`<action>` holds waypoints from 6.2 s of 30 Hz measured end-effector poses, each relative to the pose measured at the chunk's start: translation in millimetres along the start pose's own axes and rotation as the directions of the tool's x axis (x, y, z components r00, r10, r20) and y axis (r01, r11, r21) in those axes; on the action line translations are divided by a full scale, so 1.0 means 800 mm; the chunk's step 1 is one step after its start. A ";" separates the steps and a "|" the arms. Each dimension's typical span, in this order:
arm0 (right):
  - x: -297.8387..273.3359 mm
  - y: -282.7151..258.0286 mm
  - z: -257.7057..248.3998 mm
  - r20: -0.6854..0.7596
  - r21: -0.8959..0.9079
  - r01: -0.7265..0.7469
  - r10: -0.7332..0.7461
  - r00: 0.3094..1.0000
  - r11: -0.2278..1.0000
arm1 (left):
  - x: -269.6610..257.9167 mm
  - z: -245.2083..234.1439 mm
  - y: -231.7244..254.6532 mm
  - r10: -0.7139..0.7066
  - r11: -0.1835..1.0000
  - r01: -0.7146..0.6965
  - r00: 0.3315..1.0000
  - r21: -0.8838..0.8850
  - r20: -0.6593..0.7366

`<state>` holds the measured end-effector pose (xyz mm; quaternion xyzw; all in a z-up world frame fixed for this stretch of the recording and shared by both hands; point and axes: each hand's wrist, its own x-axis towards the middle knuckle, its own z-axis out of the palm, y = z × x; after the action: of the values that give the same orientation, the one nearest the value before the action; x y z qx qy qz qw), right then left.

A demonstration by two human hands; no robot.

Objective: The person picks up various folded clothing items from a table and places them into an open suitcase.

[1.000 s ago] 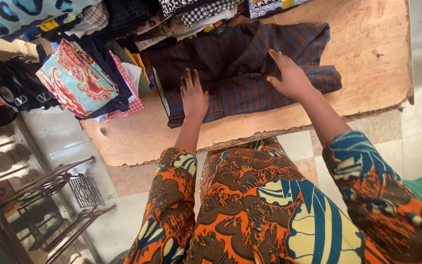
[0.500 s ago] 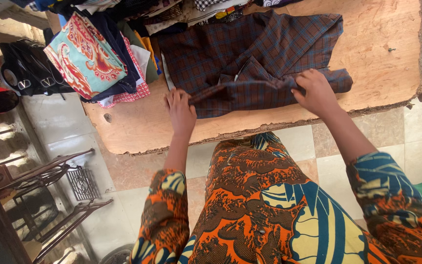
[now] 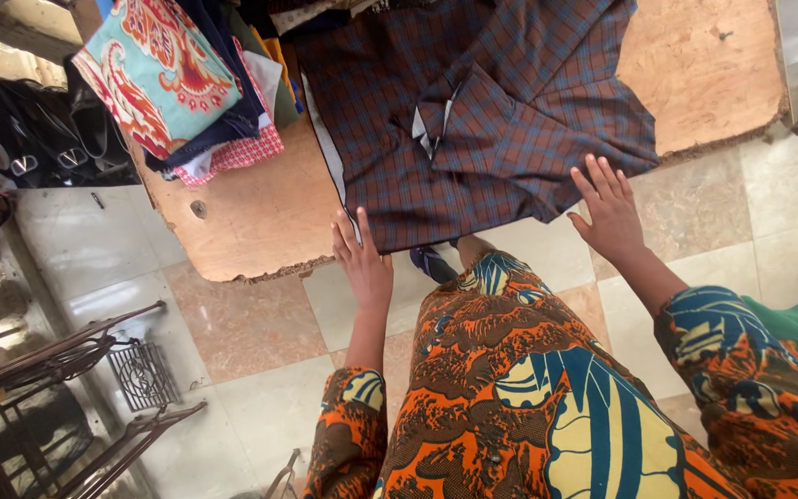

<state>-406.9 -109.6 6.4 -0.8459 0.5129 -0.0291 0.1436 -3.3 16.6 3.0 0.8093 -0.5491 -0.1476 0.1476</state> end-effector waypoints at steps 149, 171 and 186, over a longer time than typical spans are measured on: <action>0.182 -0.072 0.049 0.134 0.440 0.064 -0.136 0.982 0.896 | 0.172 0.103 0.131 -0.428 0.245 0.732 0.670 -0.636 0.607; 0.112 -0.004 0.109 0.495 0.468 -0.196 0.072 0.866 -0.861 | 0.218 0.087 0.288 0.291 0.929 -0.234 0.940 -0.286 0.177; 0.001 -0.030 0.049 0.308 0.950 -0.203 0.814 0.493 -0.236 | 0.242 0.139 0.337 0.292 0.936 -0.048 0.659 -0.349 0.693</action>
<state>-378.0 -91.3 -24.5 -0.1551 0.6845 -0.4842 0.5224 -207.3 -268.2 -4.9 0.5931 -0.6066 -0.5272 0.0485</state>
